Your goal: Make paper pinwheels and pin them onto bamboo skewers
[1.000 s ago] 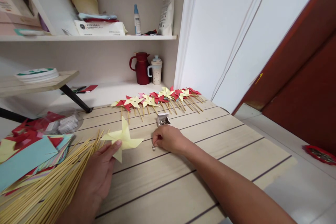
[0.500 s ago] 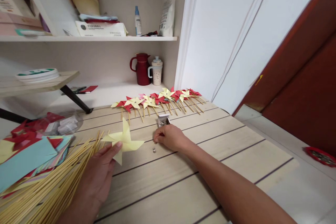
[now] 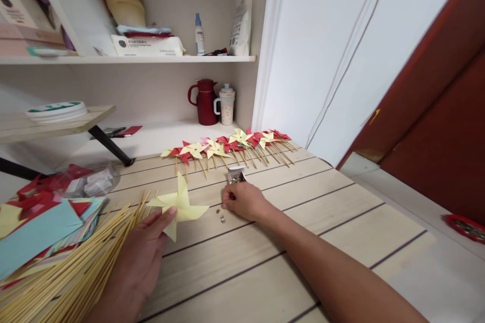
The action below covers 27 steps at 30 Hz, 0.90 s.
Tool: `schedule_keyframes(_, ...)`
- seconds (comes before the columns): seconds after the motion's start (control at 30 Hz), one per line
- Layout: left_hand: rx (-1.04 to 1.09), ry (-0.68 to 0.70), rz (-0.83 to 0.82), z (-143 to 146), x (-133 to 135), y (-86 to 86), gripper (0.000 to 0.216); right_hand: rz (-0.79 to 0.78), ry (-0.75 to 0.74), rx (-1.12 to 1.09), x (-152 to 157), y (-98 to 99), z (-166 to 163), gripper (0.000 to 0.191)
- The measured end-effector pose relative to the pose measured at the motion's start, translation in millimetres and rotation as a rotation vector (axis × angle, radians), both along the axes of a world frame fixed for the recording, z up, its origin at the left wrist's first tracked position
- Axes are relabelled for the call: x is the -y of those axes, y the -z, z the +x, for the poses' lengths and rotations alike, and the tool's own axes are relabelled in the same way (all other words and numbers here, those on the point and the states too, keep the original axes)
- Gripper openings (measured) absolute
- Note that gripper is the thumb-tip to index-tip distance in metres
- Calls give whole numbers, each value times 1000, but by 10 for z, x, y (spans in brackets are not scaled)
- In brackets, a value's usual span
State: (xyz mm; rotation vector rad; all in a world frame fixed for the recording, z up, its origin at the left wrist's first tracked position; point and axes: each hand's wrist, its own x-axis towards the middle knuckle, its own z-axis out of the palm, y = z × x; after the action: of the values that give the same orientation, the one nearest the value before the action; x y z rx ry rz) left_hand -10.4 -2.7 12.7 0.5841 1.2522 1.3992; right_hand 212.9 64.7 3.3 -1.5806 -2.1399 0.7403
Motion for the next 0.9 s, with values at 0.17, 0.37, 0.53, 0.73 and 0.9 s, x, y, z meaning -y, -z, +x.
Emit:
schedule_keyframes(0.17,7,5,22,-3,2,4,33,15,-31,-30,22,-13,11,7)
schedule_keyframes(0.37,6,19,39,11,8,-15,32,15,-94,-82,63,-35,-50,13)
schedule_keyframes(0.53,18,-12,30,8,16,-19,24,49,-89,-92,78,-47,-112,18)
schedule_keyframes(0.73,13,-9,45,2,17,-4,26,66,-118,-150,66,-19,-112,21)
schedule_keyframes(0.9,41,-24,42,20,22,-34,26,106,-169,-200,47,26,-91,24)
